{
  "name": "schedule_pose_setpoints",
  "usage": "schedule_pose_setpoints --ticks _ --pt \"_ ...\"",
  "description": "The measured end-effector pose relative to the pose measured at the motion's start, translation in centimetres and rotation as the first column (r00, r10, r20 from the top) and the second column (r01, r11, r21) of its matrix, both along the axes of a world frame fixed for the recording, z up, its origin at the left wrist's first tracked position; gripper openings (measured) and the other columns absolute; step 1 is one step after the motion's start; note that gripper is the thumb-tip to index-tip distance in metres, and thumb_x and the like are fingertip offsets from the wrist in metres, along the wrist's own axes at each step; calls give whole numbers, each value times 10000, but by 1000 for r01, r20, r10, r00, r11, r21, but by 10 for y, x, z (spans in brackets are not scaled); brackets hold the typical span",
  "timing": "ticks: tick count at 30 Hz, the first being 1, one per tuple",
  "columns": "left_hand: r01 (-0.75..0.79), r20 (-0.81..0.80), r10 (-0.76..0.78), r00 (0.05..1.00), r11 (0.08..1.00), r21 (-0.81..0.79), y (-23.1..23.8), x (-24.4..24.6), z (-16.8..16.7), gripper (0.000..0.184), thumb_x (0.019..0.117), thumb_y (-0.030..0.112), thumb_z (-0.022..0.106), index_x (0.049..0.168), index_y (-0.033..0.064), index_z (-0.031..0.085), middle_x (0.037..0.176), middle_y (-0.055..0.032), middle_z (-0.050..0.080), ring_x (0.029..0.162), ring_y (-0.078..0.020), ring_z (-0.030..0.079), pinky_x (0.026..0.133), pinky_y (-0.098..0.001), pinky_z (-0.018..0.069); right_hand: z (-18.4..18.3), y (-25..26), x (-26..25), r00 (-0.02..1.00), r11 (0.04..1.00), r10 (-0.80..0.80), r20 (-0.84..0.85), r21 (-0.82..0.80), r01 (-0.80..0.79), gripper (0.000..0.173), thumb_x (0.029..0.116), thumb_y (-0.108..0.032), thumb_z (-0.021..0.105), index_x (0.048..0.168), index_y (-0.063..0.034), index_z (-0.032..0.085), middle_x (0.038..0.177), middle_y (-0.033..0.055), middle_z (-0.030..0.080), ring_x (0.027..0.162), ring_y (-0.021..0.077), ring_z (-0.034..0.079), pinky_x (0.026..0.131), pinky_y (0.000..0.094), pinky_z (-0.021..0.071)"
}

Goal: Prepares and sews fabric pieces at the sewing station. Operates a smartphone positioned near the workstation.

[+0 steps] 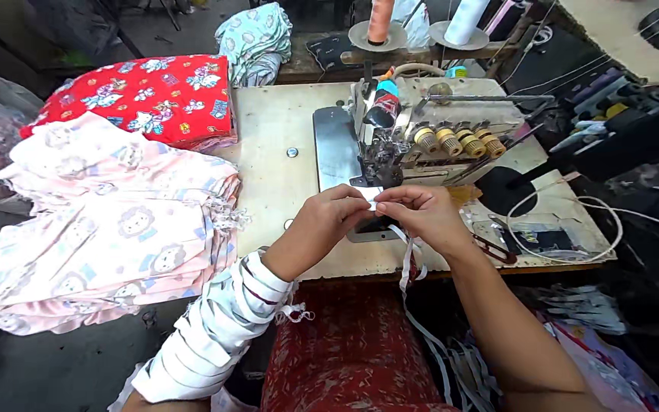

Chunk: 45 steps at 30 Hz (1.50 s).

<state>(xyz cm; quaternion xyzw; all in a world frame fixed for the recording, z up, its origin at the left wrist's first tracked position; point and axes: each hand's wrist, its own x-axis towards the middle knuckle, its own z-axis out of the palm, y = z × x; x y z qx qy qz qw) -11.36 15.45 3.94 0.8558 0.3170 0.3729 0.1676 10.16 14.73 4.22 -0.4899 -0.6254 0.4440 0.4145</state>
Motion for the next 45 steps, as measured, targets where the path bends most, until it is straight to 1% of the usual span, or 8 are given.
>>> schedule_pose_setpoints --ticks 4,6,8,14,19,26,41,45 --pt "24 -129 -12 992 996 89 22 2 1 111 943 36 675 973 -10 771 1021 -139 721 904 -218 711 828 -309 581 -3 12 -4 952 967 -61 301 254 -18 126 948 -119 701 1044 -69 764 937 10 730 790 39 654 713 230 539" --pt "23 -163 -9 987 996 85 31 5 -4 98 942 23 671 950 -14 762 997 -134 712 894 -222 704 814 -321 581 -8 17 -8 898 923 -118 423 380 -58 143 953 -103 683 1049 -43 771 912 84 696 797 170 658 712 355 543" --pt "12 -172 1 985 997 74 35 8 -7 90 941 18 666 928 -7 752 975 -124 704 881 -213 698 803 -315 578 -12 19 -7 868 907 -145 475 415 -75 149 959 -108 677 1056 -56 778 872 79 641 749 180 618 665 351 522" --pt "16 -169 -6 986 998 57 36 7 -8 109 954 32 653 918 2 752 971 -116 701 896 -206 690 811 -301 570 -21 19 9 882 897 -104 460 427 -116 234 996 -151 618 1173 -76 751 970 56 663 816 121 633 712 282 542" --pt "19 -163 -10 987 998 54 38 7 -8 105 950 36 656 918 6 751 975 -112 704 913 -210 689 818 -303 567 -27 19 15 877 825 -85 474 527 -204 222 975 -53 576 1066 -59 778 1029 105 678 846 149 666 694 265 564" --pt "28 -113 -28 993 1000 3 41 5 -7 73 927 26 681 903 14 750 984 -103 719 926 -198 686 830 -289 553 -28 25 21 845 776 -91 526 569 -271 296 914 51 570 1072 -64 791 1074 165 691 876 240 686 708 330 575" --pt "-35 -125 38 991 999 29 58 8 -12 155 960 22 618 1001 -12 763 1049 -150 715 977 -260 666 880 -329 528 -38 26 2 816 778 -304 492 623 -86 334 933 114 563 1165 -28 757 1124 249 662 921 364 682 753 436 575" --pt "-110 -182 115 977 993 38 70 5 -11 209 969 48 598 1075 4 773 1123 -208 682 1005 -350 650 881 -436 530 -41 17 -4 767 741 -438 469 671 13 368 950 93 557 1277 -6 696 1120 238 668 880 354 691 726 432 583"
